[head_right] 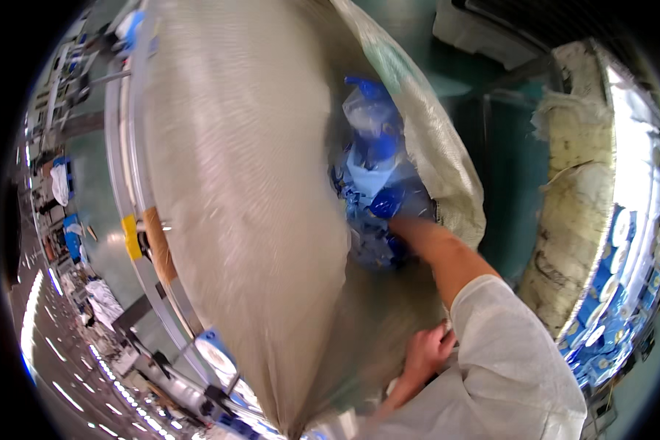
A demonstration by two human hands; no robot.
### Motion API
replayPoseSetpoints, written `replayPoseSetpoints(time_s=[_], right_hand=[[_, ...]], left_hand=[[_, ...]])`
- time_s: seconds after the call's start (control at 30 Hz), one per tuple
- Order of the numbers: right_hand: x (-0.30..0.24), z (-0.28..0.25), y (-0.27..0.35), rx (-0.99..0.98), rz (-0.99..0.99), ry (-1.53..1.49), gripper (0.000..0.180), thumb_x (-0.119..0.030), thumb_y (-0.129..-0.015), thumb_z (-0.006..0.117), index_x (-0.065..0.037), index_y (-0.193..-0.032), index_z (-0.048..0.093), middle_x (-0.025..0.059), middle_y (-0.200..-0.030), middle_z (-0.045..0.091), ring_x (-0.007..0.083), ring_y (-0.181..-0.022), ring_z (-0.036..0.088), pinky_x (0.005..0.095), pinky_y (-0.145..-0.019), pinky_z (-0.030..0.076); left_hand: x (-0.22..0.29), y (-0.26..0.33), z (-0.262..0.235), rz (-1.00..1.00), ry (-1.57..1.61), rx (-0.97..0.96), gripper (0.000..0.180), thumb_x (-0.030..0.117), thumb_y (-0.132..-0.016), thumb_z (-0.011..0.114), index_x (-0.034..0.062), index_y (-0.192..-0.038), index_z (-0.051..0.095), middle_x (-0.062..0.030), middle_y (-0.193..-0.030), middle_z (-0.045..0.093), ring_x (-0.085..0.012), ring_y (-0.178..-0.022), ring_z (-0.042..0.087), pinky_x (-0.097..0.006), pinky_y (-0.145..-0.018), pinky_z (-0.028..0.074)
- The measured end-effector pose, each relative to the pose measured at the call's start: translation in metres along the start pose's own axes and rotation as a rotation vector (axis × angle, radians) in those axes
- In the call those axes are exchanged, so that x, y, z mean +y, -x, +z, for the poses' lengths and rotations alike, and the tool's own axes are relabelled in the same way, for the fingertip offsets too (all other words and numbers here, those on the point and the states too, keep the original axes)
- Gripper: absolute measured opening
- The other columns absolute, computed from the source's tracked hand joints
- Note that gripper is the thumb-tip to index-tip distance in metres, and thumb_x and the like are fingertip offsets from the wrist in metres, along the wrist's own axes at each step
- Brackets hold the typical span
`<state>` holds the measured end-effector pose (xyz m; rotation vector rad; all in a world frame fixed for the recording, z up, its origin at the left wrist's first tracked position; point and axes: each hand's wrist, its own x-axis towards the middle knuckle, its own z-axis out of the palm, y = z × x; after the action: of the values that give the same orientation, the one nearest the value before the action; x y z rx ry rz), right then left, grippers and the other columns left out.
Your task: The person repeatedly picks toilet paper rolls from a conveyor belt and places them into blue plastic packaging on a metal table. They arrange the rolls inside the packaging and occasionally move completed packages aside. The process is continuous and repetitive throughout the clip.
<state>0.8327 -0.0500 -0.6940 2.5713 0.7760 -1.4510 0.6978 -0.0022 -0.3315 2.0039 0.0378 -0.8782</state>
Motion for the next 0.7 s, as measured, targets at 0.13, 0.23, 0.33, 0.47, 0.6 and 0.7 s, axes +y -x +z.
replayPoseSetpoints(time_s=[0.13,0.23,0.33,0.47,0.6,0.7], right_hand=[[0.025,0.074,0.003,0.013,0.124,-0.059,0.093,-0.058,-0.069,0.076,-0.021,-0.150,0.050,0.0092,-0.147,0.053,0.0371,-0.141,0.047,0.0667,-0.111,0.033],[0.028,0.109,0.000,0.010,0.202,-0.118,0.086,-0.054,-0.072,0.074,-0.020,-0.147,0.052,0.0098,-0.143,0.056,0.0360,-0.139,0.049,0.0641,-0.110,0.035],[0.022,0.108,-0.001,0.025,0.162,-0.121,0.079,-0.050,-0.075,0.073,-0.018,-0.145,0.055,0.0104,-0.139,0.059,0.0349,-0.137,0.051,0.0615,-0.110,0.037],[0.018,0.106,0.030,0.034,0.136,-0.163,0.070,-0.045,-0.079,0.070,-0.016,-0.142,0.058,0.0112,-0.134,0.062,0.0335,-0.135,0.054,0.0580,-0.110,0.039],[0.015,0.082,0.057,0.044,0.069,-0.173,0.061,-0.039,-0.083,0.068,-0.014,-0.138,0.062,0.0120,-0.129,0.066,0.0320,-0.132,0.057,0.0545,-0.109,0.042],[0.016,0.056,0.072,0.052,0.033,-0.193,0.055,-0.035,-0.086,0.066,-0.012,-0.136,0.065,0.0125,-0.125,0.069,0.0309,-0.130,0.059,0.0519,-0.109,0.043]], left_hand=[[-0.022,-0.004,-0.005,0.049,0.051,-0.014,0.025,0.024,-0.098,0.070,0.0058,-0.083,0.063,-0.0197,-0.068,0.064,-0.0407,-0.063,0.065,-0.050,-0.055,0.050],[-0.003,-0.028,-0.031,0.017,0.029,-0.151,0.019,0.021,-0.096,0.072,0.0048,-0.088,0.064,-0.0199,-0.076,0.066,-0.0387,-0.069,0.067,-0.047,-0.059,0.053],[0.037,-0.050,-0.043,-0.053,-0.002,-0.193,0.016,0.019,-0.094,0.073,0.0045,-0.093,0.066,-0.0189,-0.081,0.068,-0.0373,-0.074,0.069,-0.046,-0.063,0.055],[0.071,-0.068,-0.048,0.001,-0.238,0.084,0.033,0.024,-0.097,0.071,0.0035,-0.122,0.064,-0.0175,-0.117,0.069,-0.0375,-0.105,0.067,-0.046,-0.088,0.056],[0.060,-0.137,-0.065,-0.143,-0.602,0.182,0.075,0.035,-0.095,0.073,0.0036,-0.153,0.039,-0.0272,-0.158,0.037,-0.0502,-0.134,0.047,-0.054,-0.106,0.048],[0.021,-0.180,-0.060,-0.187,-0.751,0.070,0.092,0.036,-0.091,0.078,0.0046,-0.161,0.027,-0.0277,-0.167,0.020,-0.0561,-0.138,0.041,-0.058,-0.109,0.045]])
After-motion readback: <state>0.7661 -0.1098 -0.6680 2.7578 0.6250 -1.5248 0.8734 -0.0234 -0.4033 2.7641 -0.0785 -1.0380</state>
